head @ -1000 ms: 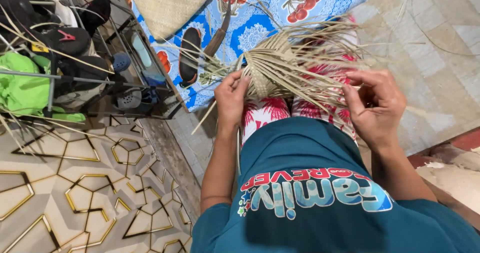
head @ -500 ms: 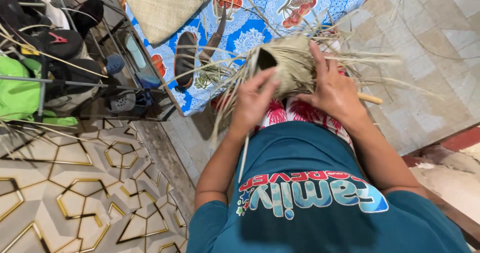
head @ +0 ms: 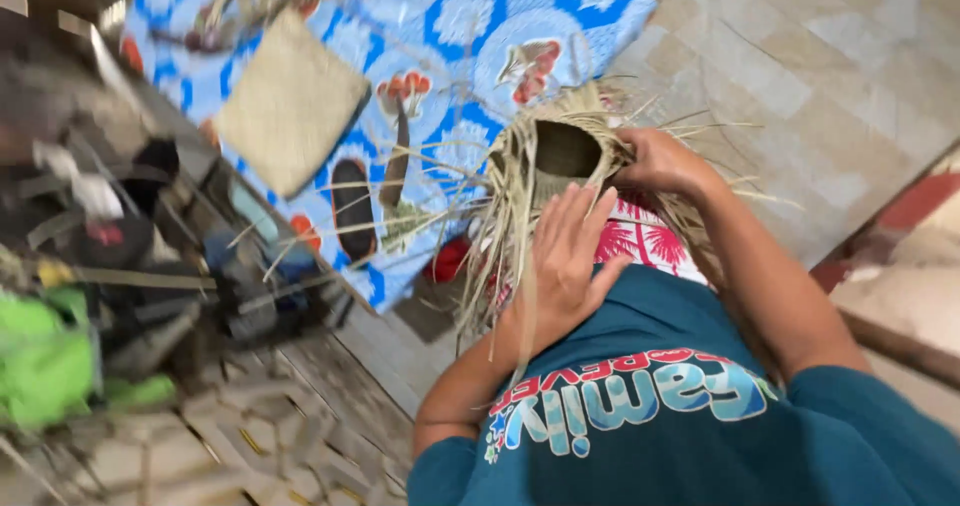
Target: The person weaves a basket using dried palm leaves, interlacing strands by hand while seated on the floor. The hands repeatedly pull and tuck leaf strips to form a tight pattern on the partially completed basket.
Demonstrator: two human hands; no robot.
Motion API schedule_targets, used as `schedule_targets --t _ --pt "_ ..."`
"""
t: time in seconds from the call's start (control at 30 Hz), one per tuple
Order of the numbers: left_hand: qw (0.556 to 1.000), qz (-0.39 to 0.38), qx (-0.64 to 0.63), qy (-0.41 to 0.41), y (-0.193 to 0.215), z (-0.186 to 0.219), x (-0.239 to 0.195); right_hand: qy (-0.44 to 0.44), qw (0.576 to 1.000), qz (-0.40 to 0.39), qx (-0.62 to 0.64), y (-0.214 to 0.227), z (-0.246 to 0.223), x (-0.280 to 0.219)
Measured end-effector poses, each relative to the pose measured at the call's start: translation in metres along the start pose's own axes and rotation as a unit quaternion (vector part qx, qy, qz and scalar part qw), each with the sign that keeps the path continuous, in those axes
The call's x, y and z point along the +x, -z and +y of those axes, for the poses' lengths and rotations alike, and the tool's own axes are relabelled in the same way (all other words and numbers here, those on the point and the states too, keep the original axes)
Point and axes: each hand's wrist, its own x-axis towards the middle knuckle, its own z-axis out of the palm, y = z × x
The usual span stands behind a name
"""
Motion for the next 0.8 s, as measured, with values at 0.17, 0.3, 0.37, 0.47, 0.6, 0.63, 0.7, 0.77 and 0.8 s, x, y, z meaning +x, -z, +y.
schedule_targets --t 0.17,0.3,0.37,0.47,0.6,0.63,0.7,0.77,0.8 --pt "0.982 -0.01 0.186 -0.016 0.02 -0.011 0.011 0.001 0.991 -0.073 0.116 0.012 -0.01 -0.004" --pt "0.966 -0.017 0.253 0.051 0.037 -0.063 0.012 -0.028 0.988 -0.105 0.109 0.025 -0.044 -0.021" --pt "0.953 -0.039 0.286 0.096 0.044 -0.096 0.009 0.008 0.994 -0.082 0.073 0.022 -0.03 -0.006" --pt "0.948 -0.043 0.295 0.11 0.051 -0.124 0.009 0.006 0.993 -0.071 0.09 0.024 -0.039 -0.014" --pt "0.961 -0.021 0.253 0.111 0.061 -0.14 0.026 -0.001 0.995 -0.081 0.054 0.048 -0.051 -0.03" --pt "0.97 -0.05 0.197 0.135 0.067 -0.137 0.031 0.004 0.994 -0.08 0.069 0.051 -0.042 -0.024" --pt "0.974 -0.077 0.139 0.161 0.066 -0.139 0.035 0.009 0.993 -0.081 0.082 0.065 -0.027 -0.022" --pt "0.98 -0.057 0.104 0.163 0.053 -0.152 0.03 0.0 0.998 -0.063 0.006 0.083 -0.017 -0.031" --pt "0.979 -0.057 0.104 0.163 0.049 -0.147 0.03 0.0 0.998 -0.064 0.006 0.099 -0.032 -0.052"
